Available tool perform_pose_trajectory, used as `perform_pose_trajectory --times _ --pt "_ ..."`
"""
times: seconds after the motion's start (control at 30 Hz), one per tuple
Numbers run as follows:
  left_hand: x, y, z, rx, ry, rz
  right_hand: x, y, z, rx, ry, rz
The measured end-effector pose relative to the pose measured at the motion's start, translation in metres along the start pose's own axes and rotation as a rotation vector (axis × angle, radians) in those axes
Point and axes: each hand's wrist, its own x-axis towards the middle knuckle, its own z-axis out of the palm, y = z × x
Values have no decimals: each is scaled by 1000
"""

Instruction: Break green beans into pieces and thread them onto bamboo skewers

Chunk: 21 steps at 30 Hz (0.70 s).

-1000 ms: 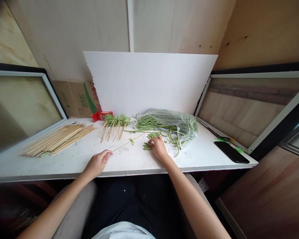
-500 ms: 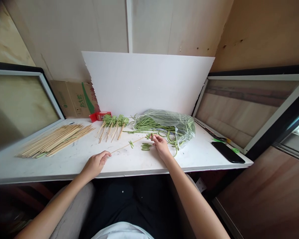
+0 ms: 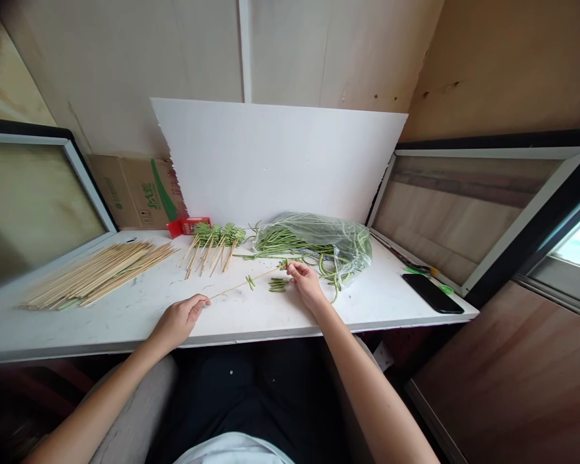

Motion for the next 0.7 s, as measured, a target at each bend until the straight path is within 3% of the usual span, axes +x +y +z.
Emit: perform_pose_trajectory --times 0.7 --pt "0 0 0 15 -6 1 -1 0 4 -49 -34 49"
